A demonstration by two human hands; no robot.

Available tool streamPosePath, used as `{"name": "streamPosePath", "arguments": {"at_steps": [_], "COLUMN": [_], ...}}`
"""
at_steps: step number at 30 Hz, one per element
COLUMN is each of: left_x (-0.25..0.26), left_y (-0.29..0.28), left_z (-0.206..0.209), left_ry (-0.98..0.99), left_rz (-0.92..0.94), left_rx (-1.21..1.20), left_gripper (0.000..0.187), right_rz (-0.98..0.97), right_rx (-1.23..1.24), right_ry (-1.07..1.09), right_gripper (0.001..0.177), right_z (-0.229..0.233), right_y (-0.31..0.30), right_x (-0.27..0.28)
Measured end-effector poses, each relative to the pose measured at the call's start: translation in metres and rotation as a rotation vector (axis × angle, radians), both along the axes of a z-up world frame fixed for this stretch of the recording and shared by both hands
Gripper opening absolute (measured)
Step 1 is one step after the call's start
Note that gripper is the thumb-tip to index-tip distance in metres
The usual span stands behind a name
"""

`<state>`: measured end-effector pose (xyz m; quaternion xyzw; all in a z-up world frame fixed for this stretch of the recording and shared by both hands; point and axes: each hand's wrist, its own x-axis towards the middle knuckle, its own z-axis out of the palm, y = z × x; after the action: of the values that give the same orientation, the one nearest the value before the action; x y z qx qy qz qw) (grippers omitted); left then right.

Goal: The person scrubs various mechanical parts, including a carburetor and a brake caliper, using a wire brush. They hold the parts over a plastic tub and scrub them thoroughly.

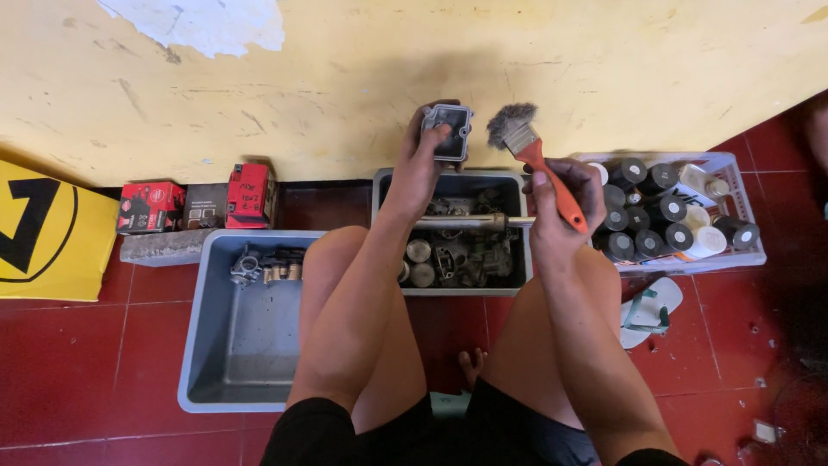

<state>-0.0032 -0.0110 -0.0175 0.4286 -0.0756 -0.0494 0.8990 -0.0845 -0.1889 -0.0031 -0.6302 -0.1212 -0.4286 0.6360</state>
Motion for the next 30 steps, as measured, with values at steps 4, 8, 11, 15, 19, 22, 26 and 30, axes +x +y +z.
{"name": "streamPosePath", "arguments": {"at_steps": [4, 8, 11, 15, 19, 22, 26, 30], "left_x": [0.001, 0.004, 0.015, 0.016, 0.018, 0.015, 0.014, 0.014], "left_y": [0.004, 0.002, 0.001, 0.007, 0.014, 0.014, 0.012, 0.012], "left_z": [-0.002, -0.006, -0.023, -0.018, -0.015, -0.009, -0.009, -0.011], "left_ry": [-0.028, -0.049, -0.037, 0.019, 0.116, 0.211, 0.253, 0.313], "left_rz": [-0.033, -0.04, -0.11, -0.221, -0.259, -0.297, -0.271, -0.281], "left_rx": [0.039, 0.028, -0.126, -0.383, -0.529, -0.589, -0.611, -0.659], "left_gripper": [0.066, 0.066, 0.054, 0.049, 0.059, 0.071, 0.048, 0.042], "right_rz": [-0.022, -0.029, -0.029, -0.025, -0.02, -0.018, -0.007, 0.0], "right_rx": [-0.024, -0.052, -0.046, -0.041, -0.045, -0.042, -0.046, -0.041], "right_ry": [-0.039, -0.046, -0.068, -0.094, -0.097, -0.105, -0.103, -0.071], "right_gripper": [0.013, 0.013, 0.014, 0.014, 0.014, 0.013, 0.014, 0.014], "right_z": [0.002, 0.003, 0.0, 0.0, 0.006, 0.005, 0.0, 0.003], "right_y": [0.001, 0.002, 0.001, 0.002, 0.004, 0.004, 0.003, 0.009], "right_x": [-0.001, -0.002, 0.0, 0.001, 0.0, -0.001, 0.0, -0.005]}}
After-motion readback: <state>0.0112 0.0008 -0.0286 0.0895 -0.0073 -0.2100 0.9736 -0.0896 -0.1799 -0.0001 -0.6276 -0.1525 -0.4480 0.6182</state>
